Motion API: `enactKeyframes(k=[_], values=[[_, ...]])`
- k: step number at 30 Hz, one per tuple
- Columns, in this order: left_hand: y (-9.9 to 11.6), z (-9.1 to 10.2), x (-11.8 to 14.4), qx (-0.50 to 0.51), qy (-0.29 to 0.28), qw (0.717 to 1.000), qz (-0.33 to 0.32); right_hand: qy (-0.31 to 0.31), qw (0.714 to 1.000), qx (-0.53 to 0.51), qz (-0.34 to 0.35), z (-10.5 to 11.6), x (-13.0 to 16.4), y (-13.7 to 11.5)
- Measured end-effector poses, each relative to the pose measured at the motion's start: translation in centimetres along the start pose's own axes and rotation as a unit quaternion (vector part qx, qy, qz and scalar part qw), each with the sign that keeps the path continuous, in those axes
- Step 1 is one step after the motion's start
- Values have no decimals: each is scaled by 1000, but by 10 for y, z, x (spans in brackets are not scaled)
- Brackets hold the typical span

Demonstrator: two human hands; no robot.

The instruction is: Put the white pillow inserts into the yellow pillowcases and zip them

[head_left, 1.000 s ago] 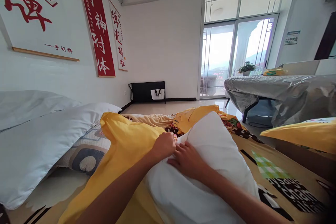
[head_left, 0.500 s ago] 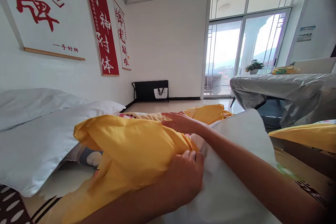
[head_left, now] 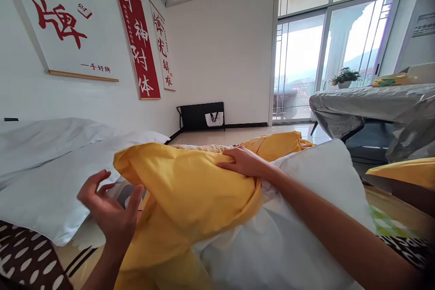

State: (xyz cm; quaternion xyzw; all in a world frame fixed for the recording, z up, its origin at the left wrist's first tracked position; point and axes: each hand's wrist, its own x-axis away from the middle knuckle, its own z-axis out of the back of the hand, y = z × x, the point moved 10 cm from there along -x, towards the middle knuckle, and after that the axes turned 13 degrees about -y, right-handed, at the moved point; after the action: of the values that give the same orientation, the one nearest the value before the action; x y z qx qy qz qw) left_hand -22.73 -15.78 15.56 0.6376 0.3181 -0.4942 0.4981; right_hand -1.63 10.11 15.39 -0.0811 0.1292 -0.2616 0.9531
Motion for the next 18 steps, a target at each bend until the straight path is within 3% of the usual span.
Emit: enactKeyframes(k=[2, 4, 5, 8, 13, 16, 18], values=[[-52, -32, -7, 106, -124, 968, 189, 22, 1000, 8, -8, 6, 4, -5], [-74, -64, -2, 179, -211, 912, 304, 36, 999, 8, -13, 9, 8, -10], [-78, -70, -1, 191, -216, 897, 336, 37, 999, 8, -13, 10, 10, -10], [-79, -68, -7, 194, -153, 899, 360, 22, 1000, -15, -6, 12, 18, -1], [-73, -63, -20, 305, -55, 887, 344, 45, 997, -55, -38, 35, 32, 28], [-74, -71, -26, 330, -46, 871, 362, 3, 1000, 10, -16, 41, 33, 20], [-77, -80, -28, 335, -64, 860, 380, 13, 998, 66, -10, 50, 36, 13]])
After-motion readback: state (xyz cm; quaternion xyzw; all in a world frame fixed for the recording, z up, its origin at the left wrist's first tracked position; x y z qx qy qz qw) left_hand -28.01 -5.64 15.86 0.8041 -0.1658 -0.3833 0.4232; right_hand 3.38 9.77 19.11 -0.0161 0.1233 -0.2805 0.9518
